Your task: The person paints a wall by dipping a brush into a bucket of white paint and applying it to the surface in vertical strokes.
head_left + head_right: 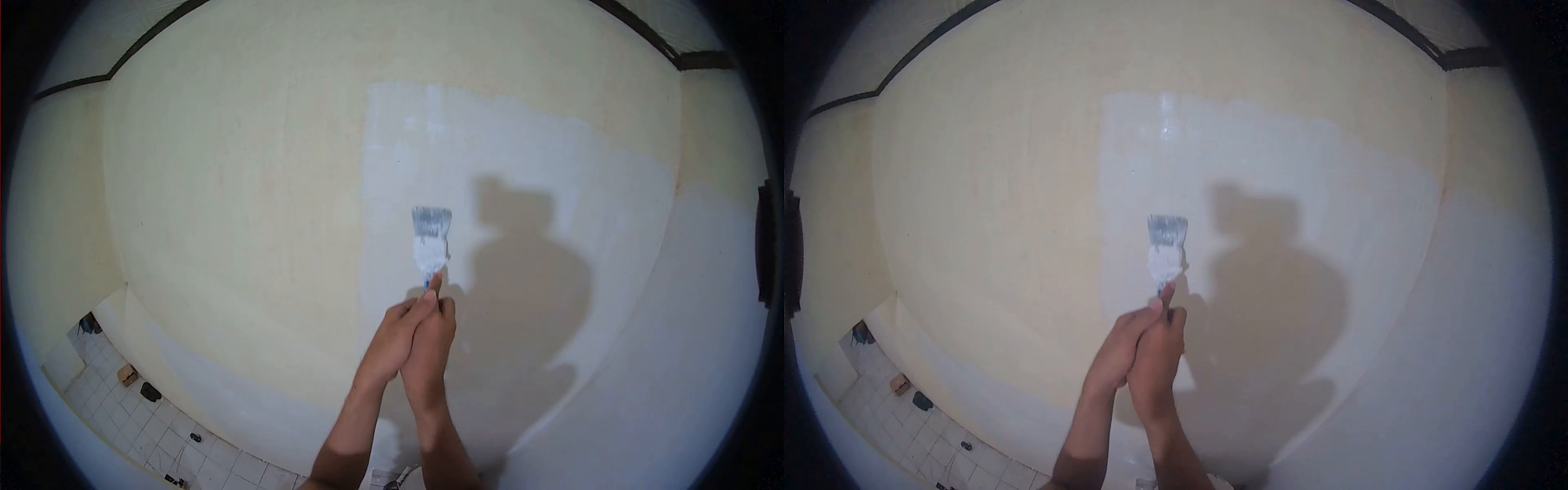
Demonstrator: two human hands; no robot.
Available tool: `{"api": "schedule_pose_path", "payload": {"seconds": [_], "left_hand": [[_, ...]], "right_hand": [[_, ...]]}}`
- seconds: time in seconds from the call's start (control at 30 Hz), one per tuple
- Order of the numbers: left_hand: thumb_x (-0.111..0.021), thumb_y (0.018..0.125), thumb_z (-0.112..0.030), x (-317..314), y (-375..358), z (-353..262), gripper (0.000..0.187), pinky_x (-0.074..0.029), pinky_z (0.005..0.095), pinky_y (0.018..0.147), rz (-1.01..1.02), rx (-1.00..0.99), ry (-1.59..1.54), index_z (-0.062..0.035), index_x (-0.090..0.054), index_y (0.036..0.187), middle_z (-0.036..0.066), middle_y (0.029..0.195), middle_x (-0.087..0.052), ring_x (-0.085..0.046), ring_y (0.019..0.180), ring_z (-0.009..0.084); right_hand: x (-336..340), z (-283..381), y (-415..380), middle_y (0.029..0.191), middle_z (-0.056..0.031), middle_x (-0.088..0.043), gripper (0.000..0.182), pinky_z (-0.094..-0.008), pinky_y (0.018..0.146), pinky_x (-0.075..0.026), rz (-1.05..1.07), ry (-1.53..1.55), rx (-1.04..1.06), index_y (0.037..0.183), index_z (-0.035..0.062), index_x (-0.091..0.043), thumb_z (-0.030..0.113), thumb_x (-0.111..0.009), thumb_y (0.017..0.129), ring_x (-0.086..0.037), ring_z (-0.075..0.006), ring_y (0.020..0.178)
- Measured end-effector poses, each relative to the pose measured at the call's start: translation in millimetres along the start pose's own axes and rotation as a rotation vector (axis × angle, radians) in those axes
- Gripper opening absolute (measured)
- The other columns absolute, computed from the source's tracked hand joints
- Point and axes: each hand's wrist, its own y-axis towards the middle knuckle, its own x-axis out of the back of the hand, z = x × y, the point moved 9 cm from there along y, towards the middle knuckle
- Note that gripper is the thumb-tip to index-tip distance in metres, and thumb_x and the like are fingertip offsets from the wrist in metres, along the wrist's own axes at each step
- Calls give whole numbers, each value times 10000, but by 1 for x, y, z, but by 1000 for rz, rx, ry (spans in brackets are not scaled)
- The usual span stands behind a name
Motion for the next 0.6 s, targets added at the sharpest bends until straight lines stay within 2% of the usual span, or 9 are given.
{"api": "schedule_pose_path", "payload": {"seconds": [0.13,0.23,0.33,0.43,0.47,0.6], "left_hand": [[-532,1008,-422,9,-29,30,493,-459,239,799,-67,52,-3,57,-628,1076,67,955,-637,-558,878,107],[-519,1019,-392,11,-46,26,441,-443,231,752,-77,-50,-17,31,-635,1066,30,904,-611,-528,829,88],[-511,1026,-355,28,-36,21,387,-430,230,715,-103,-133,-127,9,-640,1056,10,874,-591,-504,799,77],[-512,1023,-343,31,-25,-11,374,-439,232,725,-130,-157,-59,7,-639,1044,15,878,-602,-517,815,76],[-525,1014,-356,37,-20,-5,389,-451,235,738,-145,-107,-58,14,-641,1043,29,894,-621,-538,824,87],[-542,1003,-384,67,-27,46,434,-471,240,777,-185,29,-84,35,-644,1057,61,936,-647,-577,861,108]], "right_hand": [[-6,-19,-34,1007,-196,-519,433,-400,738,-513,85,9,-155,1385,-45,-458,70,-503,971,-604,-340,896],[14,3,-50,883,-120,-516,411,-349,674,-471,-123,21,22,1338,-62,-527,18,-535,935,-555,-237,782],[15,27,-39,888,-104,-509,510,-331,670,-470,-231,36,171,1439,-24,-452,2,-530,936,-538,-212,779],[-11,29,-14,980,-138,-493,584,-371,721,-490,-72,105,91,1492,5,-372,0,-529,930,-545,-250,884],[-26,17,-11,989,-154,-497,608,-389,718,-494,-17,102,12,1504,8,-347,-3,-532,924,-564,-275,872],[-54,-8,-38,1000,-192,-503,625,-417,715,-501,60,-18,-58,1509,-11,-311,4,-529,924,-590,-319,865]]}}
